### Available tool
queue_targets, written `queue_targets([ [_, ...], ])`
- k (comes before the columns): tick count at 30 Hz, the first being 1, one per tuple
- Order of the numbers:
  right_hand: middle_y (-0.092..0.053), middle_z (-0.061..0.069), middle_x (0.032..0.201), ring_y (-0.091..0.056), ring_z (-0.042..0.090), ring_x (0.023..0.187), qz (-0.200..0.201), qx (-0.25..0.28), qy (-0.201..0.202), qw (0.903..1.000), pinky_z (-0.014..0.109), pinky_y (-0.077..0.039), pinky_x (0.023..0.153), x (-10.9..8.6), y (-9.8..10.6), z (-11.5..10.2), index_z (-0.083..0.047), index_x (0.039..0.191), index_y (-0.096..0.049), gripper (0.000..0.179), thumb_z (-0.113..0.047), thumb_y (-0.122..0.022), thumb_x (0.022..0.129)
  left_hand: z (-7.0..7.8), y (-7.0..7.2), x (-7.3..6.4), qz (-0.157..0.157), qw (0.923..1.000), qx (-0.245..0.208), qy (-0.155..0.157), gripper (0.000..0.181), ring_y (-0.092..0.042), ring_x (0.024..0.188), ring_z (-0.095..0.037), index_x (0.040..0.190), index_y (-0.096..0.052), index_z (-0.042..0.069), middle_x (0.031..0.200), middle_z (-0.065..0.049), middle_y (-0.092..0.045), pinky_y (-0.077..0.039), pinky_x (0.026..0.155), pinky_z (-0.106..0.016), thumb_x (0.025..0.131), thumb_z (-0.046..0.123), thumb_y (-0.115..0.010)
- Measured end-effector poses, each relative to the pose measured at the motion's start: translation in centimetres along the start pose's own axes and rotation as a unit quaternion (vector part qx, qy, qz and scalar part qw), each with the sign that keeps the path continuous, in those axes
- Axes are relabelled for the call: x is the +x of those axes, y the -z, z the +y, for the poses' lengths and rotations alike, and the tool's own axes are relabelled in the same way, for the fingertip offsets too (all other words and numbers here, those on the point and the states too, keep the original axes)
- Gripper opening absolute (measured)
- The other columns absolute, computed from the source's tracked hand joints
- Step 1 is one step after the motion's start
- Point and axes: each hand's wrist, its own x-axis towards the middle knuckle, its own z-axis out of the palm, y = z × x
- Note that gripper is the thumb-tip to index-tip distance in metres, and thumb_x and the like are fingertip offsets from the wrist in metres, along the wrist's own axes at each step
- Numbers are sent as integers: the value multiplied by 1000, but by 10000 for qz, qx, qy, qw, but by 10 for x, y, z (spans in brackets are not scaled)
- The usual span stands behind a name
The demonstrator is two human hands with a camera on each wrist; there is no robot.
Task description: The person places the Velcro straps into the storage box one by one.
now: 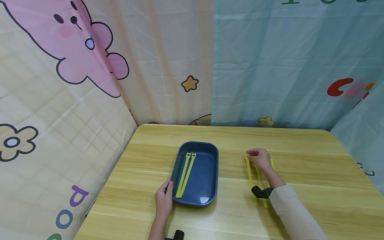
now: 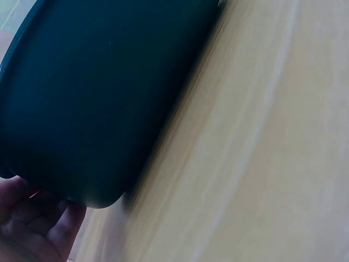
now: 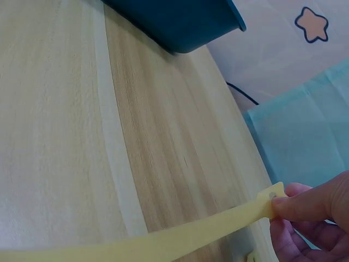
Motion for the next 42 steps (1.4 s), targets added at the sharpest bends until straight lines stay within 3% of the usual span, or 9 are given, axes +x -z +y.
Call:
queue_targets([
  [5,-63,23,98,-59,32,87,-14,-120,94,9999,30,-50,67,-2,5,-4,10,102,-65,19,5,-60,84,-25,-3,7,38,10000,-67,47,30,-55,102,-26,114,-58,-12,110,-22,-61,-45,79,-23,94,10,-52],
  [7,-63,23,97,-58,33,87,-12,-175,145,9997,31,-50,67,-4,7,-6,10,102,-65,18,5,-60,85,-28,-3,8,44,10000,-58,17,31,-56,102,-26,114,-58,-12,111,-21,-61,-46,79,-24,94,12,-52],
  [14,-63,24,98,-58,33,88,-61,-248,68,9997,32,-49,68,-7,12,-14,11,104,-63,20,4,-59,86,-23,-3,7,46,10000,-41,-11,31,-56,100,-27,113,-58,-13,109,-23,-61,-46,78,-23,94,11,-52],
  [20,-63,23,98,-57,33,89,-67,-169,74,9998,33,-50,70,-8,17,-16,10,105,-63,21,2,-60,86,-30,-4,8,66,10000,2,3,32,-56,100,-27,114,-58,-12,110,-22,-61,-46,78,-24,94,12,-52],
  [42,-62,23,101,-58,32,90,-42,34,196,9998,33,-50,72,-15,28,-21,11,108,-62,24,0,-60,87,-30,-4,8,143,9998,94,-81,31,-56,98,-28,113,-59,-12,109,-23,-61,-46,77,-22,94,11,-52],
])
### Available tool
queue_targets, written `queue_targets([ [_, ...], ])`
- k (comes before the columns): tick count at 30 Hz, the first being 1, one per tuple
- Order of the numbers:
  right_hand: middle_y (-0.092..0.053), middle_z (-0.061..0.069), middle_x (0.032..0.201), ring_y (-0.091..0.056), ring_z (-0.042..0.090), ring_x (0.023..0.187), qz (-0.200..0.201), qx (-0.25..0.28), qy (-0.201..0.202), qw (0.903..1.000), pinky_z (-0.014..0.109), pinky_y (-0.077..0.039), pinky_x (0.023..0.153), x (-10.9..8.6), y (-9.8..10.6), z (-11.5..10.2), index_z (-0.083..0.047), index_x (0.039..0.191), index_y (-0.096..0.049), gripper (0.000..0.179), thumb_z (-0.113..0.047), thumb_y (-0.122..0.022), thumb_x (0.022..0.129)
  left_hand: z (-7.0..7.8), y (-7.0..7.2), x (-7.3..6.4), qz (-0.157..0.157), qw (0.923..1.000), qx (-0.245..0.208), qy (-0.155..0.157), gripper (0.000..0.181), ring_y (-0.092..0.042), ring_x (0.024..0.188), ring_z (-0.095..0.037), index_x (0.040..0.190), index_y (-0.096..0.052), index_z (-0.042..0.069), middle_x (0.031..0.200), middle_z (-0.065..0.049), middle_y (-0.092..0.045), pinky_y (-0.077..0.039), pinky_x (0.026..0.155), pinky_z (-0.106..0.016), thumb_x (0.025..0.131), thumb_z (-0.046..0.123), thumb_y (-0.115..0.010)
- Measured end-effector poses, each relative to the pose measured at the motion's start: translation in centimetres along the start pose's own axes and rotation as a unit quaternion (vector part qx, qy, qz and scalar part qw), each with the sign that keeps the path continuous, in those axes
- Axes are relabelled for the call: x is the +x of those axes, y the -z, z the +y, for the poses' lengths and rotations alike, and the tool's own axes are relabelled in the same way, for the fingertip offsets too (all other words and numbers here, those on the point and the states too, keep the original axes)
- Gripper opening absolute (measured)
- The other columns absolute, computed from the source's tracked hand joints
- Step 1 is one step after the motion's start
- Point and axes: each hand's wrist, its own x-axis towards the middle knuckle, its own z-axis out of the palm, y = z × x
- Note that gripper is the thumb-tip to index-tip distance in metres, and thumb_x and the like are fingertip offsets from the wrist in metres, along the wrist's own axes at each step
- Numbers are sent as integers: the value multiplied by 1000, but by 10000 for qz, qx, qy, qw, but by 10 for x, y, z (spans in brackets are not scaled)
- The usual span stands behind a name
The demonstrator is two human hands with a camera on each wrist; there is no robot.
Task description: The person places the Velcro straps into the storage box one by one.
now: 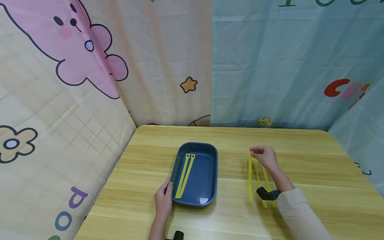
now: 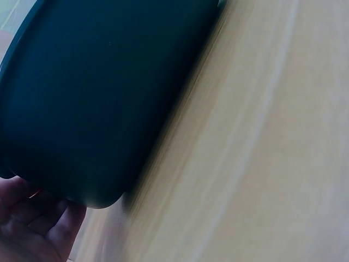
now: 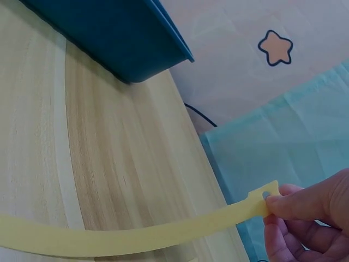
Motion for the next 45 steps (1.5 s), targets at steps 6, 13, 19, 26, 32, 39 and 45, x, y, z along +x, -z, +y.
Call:
queue_targets([
  [6,-62,23,102,-58,33,92,35,-28,7,10000,34,-50,73,-2,4,-2,10,109,-62,25,-2,-61,87,0,1,0,-53,10000,-30,72,32,-56,98,-26,114,-58,-12,109,-22,-61,-46,77,-22,94,12,-52],
  [13,-63,22,103,-59,31,91,9,-32,6,10000,29,-51,72,-2,6,-2,8,110,-62,26,-3,-62,87,1,2,-1,-98,9999,-96,104,33,-55,102,-26,115,-58,-11,111,-22,-60,-45,81,-24,95,14,-52],
  [19,-63,22,101,-59,30,90,13,-9,135,9999,30,-50,71,-4,9,-6,9,109,-62,26,-4,-62,87,2,2,-1,-104,9998,-93,116,33,-55,103,-26,116,-57,-11,113,-22,-60,-45,82,-26,95,14,-52],
  [26,-64,21,102,-60,26,87,-30,128,310,9994,22,-49,67,-12,13,-15,8,109,-63,26,-5,-62,87,2,2,-1,-109,9999,-73,106,33,-55,101,-27,116,-57,-12,112,-22,-60,-45,79,-24,95,13,-52],
  [32,-64,21,101,-60,20,84,-29,193,333,9993,19,-48,65,-16,15,-21,8,109,-63,26,-6,-63,87,2,2,-1,-111,9999,-47,113,33,-55,104,-27,116,-58,-12,113,-22,-60,-45,82,-26,95,14,-52],
  [39,-63,20,103,-59,14,84,-40,259,332,9991,19,-48,66,-21,18,-30,6,112,-62,28,-10,-62,88,3,3,-1,-103,9998,-76,142,34,-54,105,-27,116,-57,-11,114,-22,-59,-45,84,-29,95,14,-52],
  [45,-63,20,103,-58,15,83,-26,243,351,9991,20,-48,67,-23,19,-33,6,111,-62,28,-9,-62,88,2,2,-1,-103,9998,-96,154,33,-54,104,-26,116,-57,-11,113,-22,-60,-45,82,-26,95,14,-52],
])
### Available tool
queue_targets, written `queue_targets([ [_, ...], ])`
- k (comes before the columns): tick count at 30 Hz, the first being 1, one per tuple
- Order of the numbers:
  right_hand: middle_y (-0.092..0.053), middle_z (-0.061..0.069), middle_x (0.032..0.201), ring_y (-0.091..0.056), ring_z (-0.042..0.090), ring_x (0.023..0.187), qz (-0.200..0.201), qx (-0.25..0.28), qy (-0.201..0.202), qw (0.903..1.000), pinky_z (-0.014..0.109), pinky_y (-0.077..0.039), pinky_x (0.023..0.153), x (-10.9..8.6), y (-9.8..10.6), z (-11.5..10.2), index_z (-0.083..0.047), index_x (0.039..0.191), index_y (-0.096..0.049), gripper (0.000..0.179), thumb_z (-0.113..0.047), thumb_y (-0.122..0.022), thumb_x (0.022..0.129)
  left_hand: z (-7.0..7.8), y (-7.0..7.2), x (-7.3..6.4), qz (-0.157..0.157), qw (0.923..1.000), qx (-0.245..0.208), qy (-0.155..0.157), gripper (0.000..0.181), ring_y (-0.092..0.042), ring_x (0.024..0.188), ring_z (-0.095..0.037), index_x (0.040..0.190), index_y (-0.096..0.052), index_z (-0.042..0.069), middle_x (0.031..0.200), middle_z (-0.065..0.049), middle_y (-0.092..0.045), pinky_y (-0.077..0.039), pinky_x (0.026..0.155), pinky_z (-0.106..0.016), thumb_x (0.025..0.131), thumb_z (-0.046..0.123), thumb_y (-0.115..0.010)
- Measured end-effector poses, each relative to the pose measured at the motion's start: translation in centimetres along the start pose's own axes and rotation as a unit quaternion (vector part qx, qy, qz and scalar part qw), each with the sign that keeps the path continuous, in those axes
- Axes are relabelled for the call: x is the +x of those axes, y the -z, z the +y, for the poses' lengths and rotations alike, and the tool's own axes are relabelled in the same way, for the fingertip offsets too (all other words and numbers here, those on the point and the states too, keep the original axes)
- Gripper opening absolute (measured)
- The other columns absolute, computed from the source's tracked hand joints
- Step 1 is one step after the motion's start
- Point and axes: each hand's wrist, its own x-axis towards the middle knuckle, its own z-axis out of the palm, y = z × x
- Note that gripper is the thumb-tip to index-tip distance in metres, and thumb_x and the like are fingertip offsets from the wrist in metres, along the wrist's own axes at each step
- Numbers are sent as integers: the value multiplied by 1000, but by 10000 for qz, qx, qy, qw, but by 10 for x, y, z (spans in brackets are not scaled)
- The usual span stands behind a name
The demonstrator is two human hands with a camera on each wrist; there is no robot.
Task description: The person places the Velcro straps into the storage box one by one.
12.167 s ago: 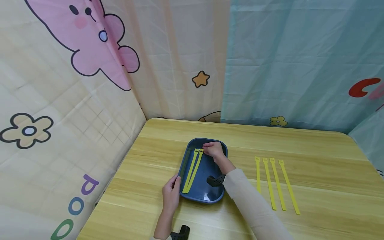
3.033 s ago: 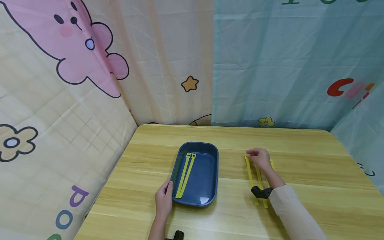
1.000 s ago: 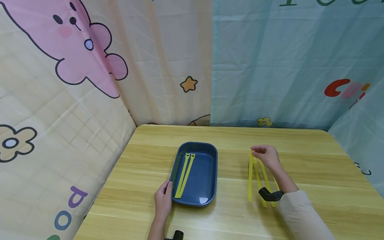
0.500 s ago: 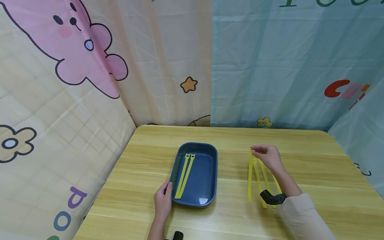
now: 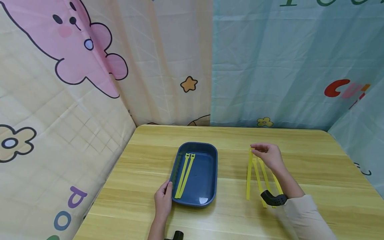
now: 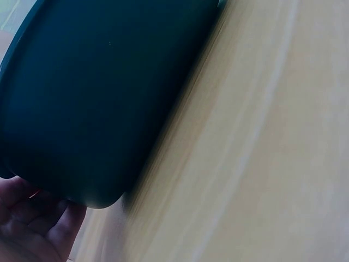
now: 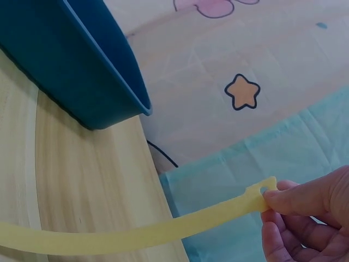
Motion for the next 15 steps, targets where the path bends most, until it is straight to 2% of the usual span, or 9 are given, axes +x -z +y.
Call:
queue_targets([
  [7,-63,19,104,-59,23,88,-3,-24,71,10000,21,-48,69,-4,1,-10,6,112,-62,30,-13,-63,88,-1,0,0,36,10000,26,-19,33,-55,102,-26,115,-58,-11,112,-22,-60,-45,80,-25,94,13,-52],
  [15,-64,18,102,-59,24,87,-6,22,264,9996,20,-49,69,-9,3,-13,5,110,-63,32,-18,-65,87,0,-1,0,40,10000,33,-4,33,-56,100,-25,115,-58,-11,111,-22,-61,-46,79,-25,94,14,-52],
])
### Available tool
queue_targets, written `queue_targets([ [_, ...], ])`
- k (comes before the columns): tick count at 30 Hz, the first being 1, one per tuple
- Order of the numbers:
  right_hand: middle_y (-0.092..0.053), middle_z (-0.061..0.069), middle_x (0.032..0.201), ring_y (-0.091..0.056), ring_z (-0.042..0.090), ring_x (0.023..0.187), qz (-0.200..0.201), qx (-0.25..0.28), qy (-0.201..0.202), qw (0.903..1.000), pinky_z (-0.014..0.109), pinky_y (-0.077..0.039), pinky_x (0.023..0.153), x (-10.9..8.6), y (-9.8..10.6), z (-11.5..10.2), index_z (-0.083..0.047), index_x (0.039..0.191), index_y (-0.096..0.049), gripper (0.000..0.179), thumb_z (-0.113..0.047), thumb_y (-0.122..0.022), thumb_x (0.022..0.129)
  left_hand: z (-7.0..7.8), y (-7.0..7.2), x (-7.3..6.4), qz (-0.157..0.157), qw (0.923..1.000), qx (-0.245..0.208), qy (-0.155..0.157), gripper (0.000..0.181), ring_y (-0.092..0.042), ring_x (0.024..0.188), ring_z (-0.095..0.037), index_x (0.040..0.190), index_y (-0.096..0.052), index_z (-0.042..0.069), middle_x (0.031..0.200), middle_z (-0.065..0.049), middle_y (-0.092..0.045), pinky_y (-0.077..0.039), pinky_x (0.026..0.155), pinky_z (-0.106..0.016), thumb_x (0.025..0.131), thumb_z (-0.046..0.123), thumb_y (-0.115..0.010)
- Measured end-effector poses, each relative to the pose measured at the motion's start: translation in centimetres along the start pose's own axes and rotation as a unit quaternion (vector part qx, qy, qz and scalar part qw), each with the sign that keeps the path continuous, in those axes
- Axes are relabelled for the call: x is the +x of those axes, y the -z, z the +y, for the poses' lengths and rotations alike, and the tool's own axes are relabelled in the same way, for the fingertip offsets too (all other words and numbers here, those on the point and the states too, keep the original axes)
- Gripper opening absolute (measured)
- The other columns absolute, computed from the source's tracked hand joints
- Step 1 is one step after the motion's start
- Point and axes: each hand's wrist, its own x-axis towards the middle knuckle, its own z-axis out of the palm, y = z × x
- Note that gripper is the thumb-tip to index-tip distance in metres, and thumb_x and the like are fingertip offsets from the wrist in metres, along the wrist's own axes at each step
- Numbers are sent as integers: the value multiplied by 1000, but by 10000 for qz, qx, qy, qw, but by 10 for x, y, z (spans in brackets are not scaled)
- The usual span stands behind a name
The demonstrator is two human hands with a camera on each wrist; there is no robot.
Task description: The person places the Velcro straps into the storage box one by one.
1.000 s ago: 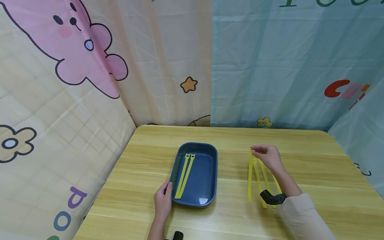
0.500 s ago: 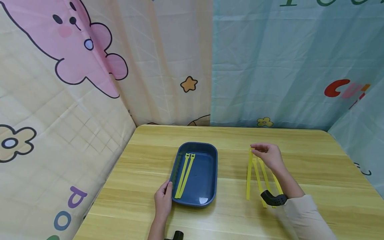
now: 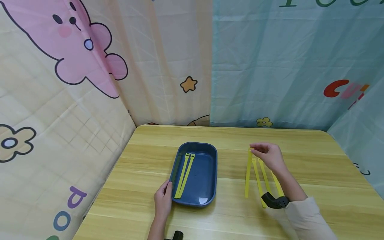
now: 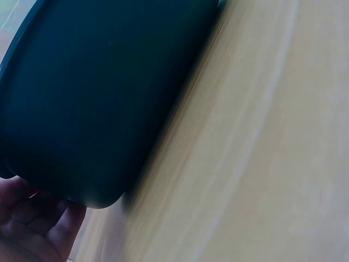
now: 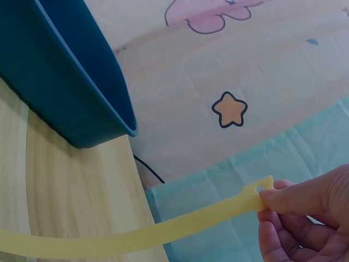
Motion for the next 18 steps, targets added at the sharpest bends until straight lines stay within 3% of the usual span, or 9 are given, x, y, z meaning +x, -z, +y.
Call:
queue_targets([
  [5,-66,12,97,-60,23,85,-8,422,196,9989,25,-50,68,-1,3,6,0,108,-66,37,-28,-68,84,1,0,0,-16,10000,-29,21,33,-55,101,-25,115,-58,-11,111,-21,-61,-45,79,-24,95,14,-52],
  [10,-65,16,100,-61,17,84,8,181,21,9998,23,-50,68,-8,6,-13,2,109,-65,35,-25,-65,86,1,1,0,-42,10000,-90,9,33,-55,100,-25,115,-58,-12,111,-22,-61,-45,77,-22,95,13,-52],
  [14,-64,17,102,-59,6,80,-56,231,-14,9997,20,-49,68,-11,8,-22,4,111,-63,34,-20,-65,87,-1,0,0,-90,9999,-83,-23,32,-55,100,-25,115,-57,-13,111,-23,-60,-46,75,-22,95,11,-51],
  [18,-65,17,102,-59,4,79,-105,278,10,9996,20,-49,68,-12,10,-27,3,111,-63,33,-19,-64,87,0,0,0,-76,9999,-106,-9,32,-55,100,-25,115,-57,-12,111,-22,-60,-45,77,-21,95,12,-52],
])
